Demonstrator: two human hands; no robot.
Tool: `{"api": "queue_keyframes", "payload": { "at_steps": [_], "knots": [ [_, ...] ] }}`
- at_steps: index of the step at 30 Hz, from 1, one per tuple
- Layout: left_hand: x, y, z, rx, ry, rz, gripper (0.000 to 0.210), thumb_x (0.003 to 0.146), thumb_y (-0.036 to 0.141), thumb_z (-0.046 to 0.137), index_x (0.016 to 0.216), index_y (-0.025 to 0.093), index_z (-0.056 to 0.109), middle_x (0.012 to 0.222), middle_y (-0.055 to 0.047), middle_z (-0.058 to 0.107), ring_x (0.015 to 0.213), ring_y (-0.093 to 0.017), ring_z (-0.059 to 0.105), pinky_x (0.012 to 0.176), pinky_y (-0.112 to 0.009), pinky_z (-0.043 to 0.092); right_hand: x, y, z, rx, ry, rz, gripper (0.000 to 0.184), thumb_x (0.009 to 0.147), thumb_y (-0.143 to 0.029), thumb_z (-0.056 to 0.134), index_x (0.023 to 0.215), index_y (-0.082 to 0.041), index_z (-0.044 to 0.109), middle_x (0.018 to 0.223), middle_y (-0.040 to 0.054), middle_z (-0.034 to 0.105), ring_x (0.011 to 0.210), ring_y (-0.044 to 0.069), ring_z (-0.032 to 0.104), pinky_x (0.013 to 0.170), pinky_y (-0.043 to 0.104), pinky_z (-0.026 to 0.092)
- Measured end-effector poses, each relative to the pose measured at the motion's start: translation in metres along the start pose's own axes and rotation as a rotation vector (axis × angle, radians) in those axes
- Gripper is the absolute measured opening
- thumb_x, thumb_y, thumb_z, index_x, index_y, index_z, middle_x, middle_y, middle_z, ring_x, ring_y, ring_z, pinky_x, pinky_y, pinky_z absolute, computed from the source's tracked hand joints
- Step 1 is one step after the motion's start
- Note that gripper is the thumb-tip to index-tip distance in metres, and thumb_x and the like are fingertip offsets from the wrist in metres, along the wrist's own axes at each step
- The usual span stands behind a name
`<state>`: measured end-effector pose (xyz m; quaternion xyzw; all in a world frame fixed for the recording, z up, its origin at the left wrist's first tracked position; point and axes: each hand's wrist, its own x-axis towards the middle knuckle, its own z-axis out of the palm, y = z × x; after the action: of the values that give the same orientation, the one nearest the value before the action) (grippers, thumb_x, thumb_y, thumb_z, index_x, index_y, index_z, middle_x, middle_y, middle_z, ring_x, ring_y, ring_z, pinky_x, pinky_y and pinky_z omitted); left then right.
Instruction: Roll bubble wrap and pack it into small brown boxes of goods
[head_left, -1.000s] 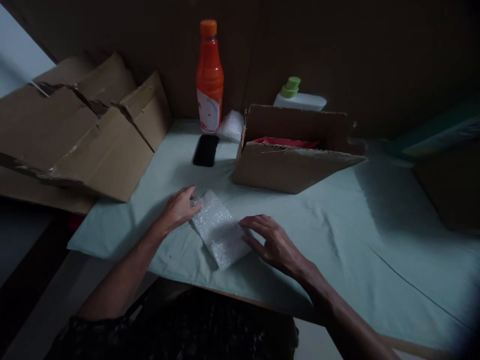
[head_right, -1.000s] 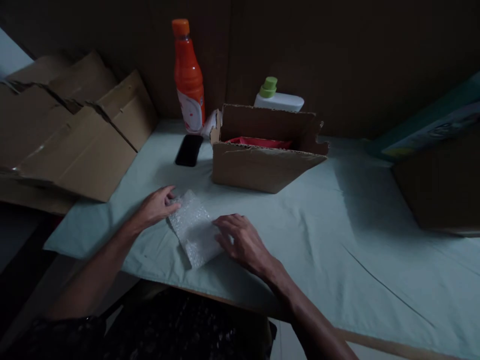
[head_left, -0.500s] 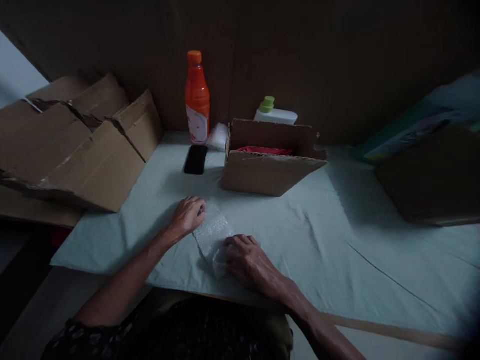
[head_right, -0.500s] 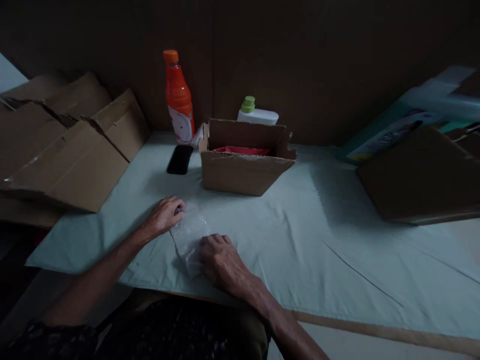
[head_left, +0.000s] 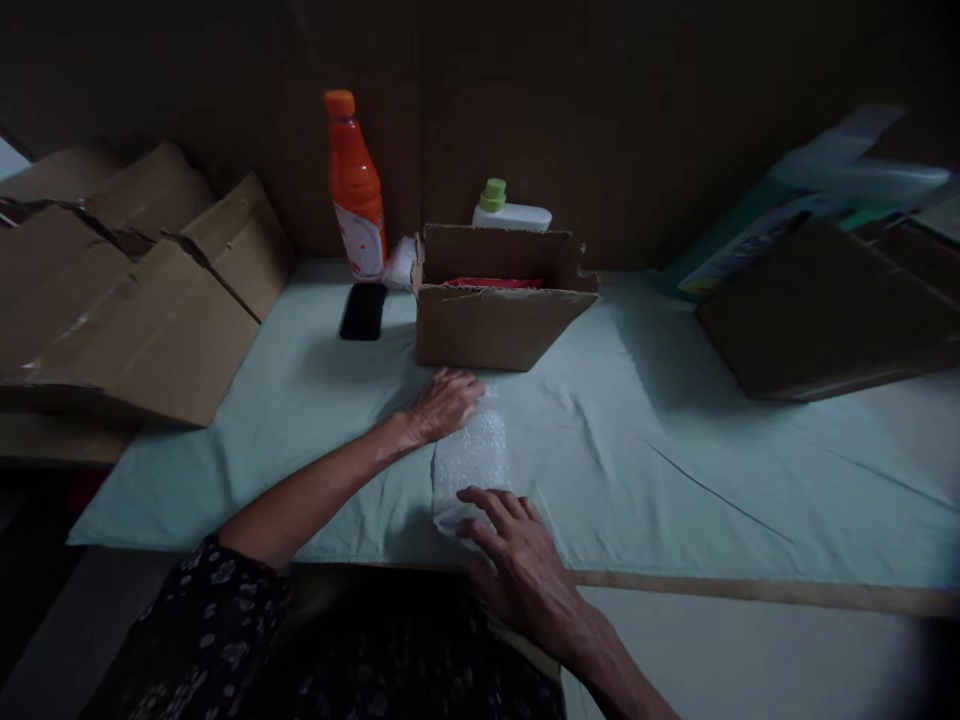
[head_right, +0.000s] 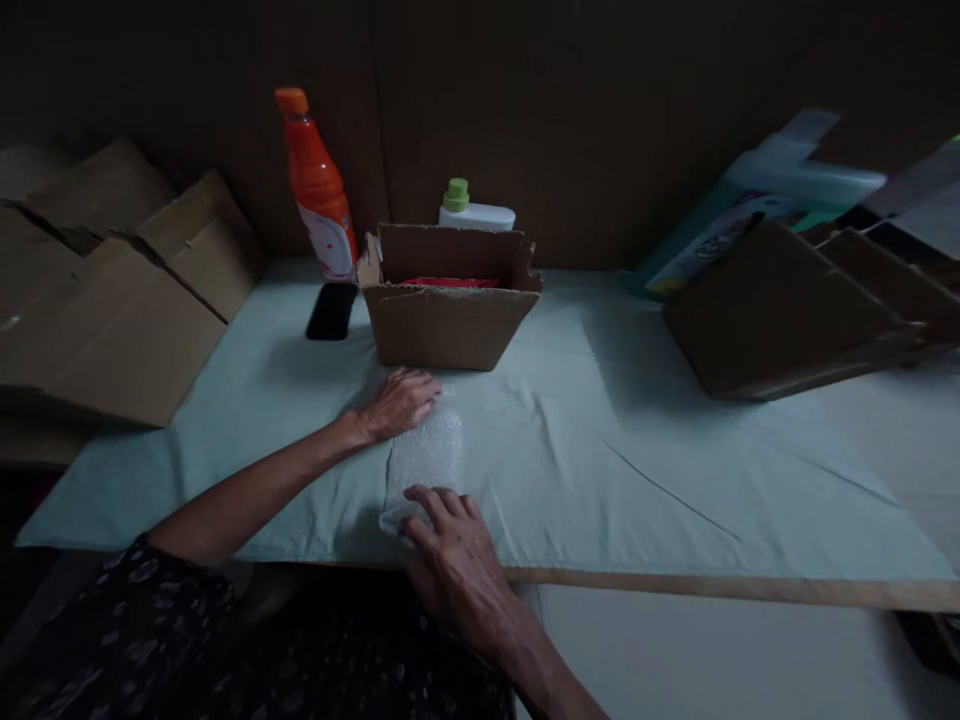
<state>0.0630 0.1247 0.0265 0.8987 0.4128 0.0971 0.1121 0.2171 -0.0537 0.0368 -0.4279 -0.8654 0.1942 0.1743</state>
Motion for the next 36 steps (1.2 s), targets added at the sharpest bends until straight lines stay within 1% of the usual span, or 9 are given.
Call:
{"api": "queue_keyframes", "payload": {
  "at_steps": [3,7,11,14,18,23,28,32,36],
  "knots": [
    [0.006,0.002,0.005,0.02,-0.006,0.028,0.022,0.09,0.011,0.051,0.106,0.015,0.064,0.107,-0.012,0.067,0.106,-0.027,0.059,0.098,-0.041,0.04,-0.006,0.004,-0.005,-0.005,-0.03,-0.009,0.052,0.085,-0.013,0.062,0.135,-0.022,0.051,0.132,0.0131,0.061,0.113,0.028,0.059,0.092,0.046,0.048],
    [-0.011,0.002,0.001,0.005,0.08,0.013,0.038,0.091,0.018,0.053,0.129,0.014,0.055,0.132,-0.016,0.058,0.127,-0.031,0.048,0.108,-0.048,0.036,-0.02,0.019,-0.017,-0.067,0.117,0.0,0.048,0.09,-0.02,0.06,0.137,-0.022,0.049,0.127,0.0142,0.064,0.108,0.027,0.063,0.087,0.042,0.051],
    [-0.07,0.009,-0.003,-0.212,0.228,0.0,0.042,0.088,0.011,0.049,0.128,0.018,0.059,0.131,-0.013,0.061,0.127,-0.029,0.05,0.111,-0.05,0.038,-0.032,0.033,-0.027,-0.089,0.171,0.038,0.047,0.089,-0.026,0.065,0.134,-0.024,0.053,0.12,0.0125,0.066,0.103,0.028,0.063,0.084,0.042,0.051],
    [-0.126,0.021,0.0,-0.418,0.12,0.073,0.058,0.076,0.001,0.047,0.13,0.019,0.058,0.124,-0.009,0.066,0.124,-0.025,0.054,0.109,-0.046,0.044,-0.036,0.037,-0.024,-0.08,0.083,0.033,0.066,0.083,-0.027,0.071,0.143,-0.024,0.045,0.137,0.0149,0.058,0.122,0.033,0.055,0.092,0.048,0.049],
    [-0.168,0.045,0.009,-0.459,-0.018,0.067,0.076,0.072,0.001,0.052,0.144,0.02,0.045,0.146,-0.01,0.054,0.145,-0.027,0.035,0.117,-0.05,0.038,-0.035,0.042,-0.008,-0.076,0.051,-0.003,0.084,0.082,-0.026,0.07,0.155,-0.021,0.028,0.154,0.0182,0.042,0.143,0.036,0.035,0.103,0.054,0.043],
    [-0.162,0.07,0.028,-0.486,0.126,-0.019,0.031,0.089,0.016,0.057,0.119,0.018,0.065,0.11,-0.01,0.073,0.112,-0.026,0.063,0.099,-0.045,0.053,-0.027,0.045,0.012,-0.007,0.217,0.019,0.053,0.09,-0.013,0.053,0.142,-0.022,0.047,0.109,0.011,0.071,0.1,0.026,0.065,0.084,0.043,0.053],
    [-0.149,0.071,0.037,-0.518,0.215,-0.315,0.025,0.088,0.016,0.056,0.11,0.018,0.069,0.099,-0.008,0.076,0.088,-0.021,0.069,0.086,-0.034,0.056,-0.016,0.043,0.028,0.166,0.279,0.276,0.036,0.094,-0.025,0.054,0.129,-0.018,0.058,0.077,0.0018,0.068,0.063,0.017,0.063,0.062,0.029,0.054],
    [-0.141,0.068,0.032,-0.432,0.109,-0.468,0.039,0.086,0.016,0.059,0.124,0.019,0.064,0.099,-0.006,0.076,0.084,-0.02,0.07,0.082,-0.031,0.056,-0.013,0.042,0.035,0.234,0.407,0.342,0.041,0.093,-0.026,0.056,0.133,-0.018,0.054,0.079,0.0,0.069,0.061,0.014,0.064,0.061,0.026,0.055],
    [-0.132,0.072,0.026,-0.33,0.014,-0.496,0.043,0.088,0.017,0.058,0.131,0.019,0.061,0.093,-0.006,0.076,0.084,-0.021,0.072,0.08,-0.032,0.056,-0.029,0.036,0.029,0.077,0.557,0.287,0.041,0.093,-0.025,0.06,0.133,-0.023,0.054,0.098,0.0057,0.071,0.083,0.019,0.068,0.077,0.034,0.057]
  ]
}}
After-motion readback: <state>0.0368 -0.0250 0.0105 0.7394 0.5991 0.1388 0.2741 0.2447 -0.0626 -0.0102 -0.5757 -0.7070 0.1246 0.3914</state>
